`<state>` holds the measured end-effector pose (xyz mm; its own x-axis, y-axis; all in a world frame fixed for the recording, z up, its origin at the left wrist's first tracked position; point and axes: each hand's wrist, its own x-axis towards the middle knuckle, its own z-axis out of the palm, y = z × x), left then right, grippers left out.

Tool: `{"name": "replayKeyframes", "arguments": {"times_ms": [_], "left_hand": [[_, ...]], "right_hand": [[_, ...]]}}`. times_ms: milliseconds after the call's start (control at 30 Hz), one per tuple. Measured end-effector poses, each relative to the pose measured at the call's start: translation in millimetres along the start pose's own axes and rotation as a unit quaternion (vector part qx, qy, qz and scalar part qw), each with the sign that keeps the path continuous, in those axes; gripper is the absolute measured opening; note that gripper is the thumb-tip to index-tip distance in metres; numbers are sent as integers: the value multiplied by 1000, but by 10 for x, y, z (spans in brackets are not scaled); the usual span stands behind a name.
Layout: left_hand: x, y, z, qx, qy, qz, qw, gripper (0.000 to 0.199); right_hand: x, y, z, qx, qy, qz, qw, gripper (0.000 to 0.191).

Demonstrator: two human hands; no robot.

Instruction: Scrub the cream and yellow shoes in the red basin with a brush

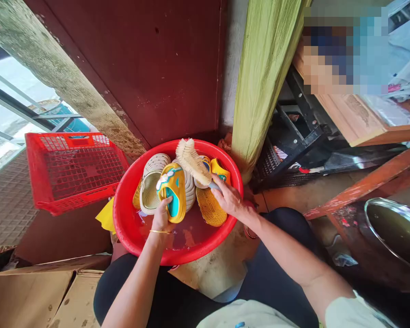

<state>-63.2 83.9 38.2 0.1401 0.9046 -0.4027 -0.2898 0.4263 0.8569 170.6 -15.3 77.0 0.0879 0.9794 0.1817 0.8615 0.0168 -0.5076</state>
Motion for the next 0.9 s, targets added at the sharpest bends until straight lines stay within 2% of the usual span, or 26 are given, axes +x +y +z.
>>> {"name": "replayKeyframes", "arguments": {"times_ms": [100, 167, 233, 300, 433, 500, 600, 733, 800, 833, 900], "left_hand": [[-58, -85, 56, 77, -36, 18, 996, 49], [-95, -101, 49, 126, -64, 63, 988, 56], [-112, -89, 9, 167, -85, 113, 976, 57], [-108, -76, -45, 196, -88, 158, 964, 57], [-59, -81, -148, 245, -54, 212, 944, 56], [-21, -80, -198, 271, -41, 228, 934, 56], [35, -64, -270, 282, -15, 253, 925, 55], [59, -62, -291, 300, 0, 294, 908, 51], [52, -55, -249, 315, 23, 310, 897, 53], [52, -44, -219, 308, 40, 312, 898, 53], [67, -9, -159, 235, 54, 273, 931, 50]], "right_hand": [[-25, -28, 12, -11, -32, -25, 999, 57], [28, 37, -46, -41, -46, -3, 998, 55], [84, 134, -123, -54, -31, 29, 998, 55], [98, 202, -164, -53, -16, 31, 998, 56], [34, 233, -136, -78, -66, -21, 995, 55], [31, 260, -139, -90, -78, 8, 993, 54], [61, 305, -166, -73, -58, 49, 994, 54], [57, 262, -83, -30, -31, -17, 999, 52], [46, 254, -17, -25, -29, -27, 999, 51], [45, 267, 6, -23, -30, -22, 999, 51], [50, 315, 30, -6, -27, 0, 1000, 52]]}}
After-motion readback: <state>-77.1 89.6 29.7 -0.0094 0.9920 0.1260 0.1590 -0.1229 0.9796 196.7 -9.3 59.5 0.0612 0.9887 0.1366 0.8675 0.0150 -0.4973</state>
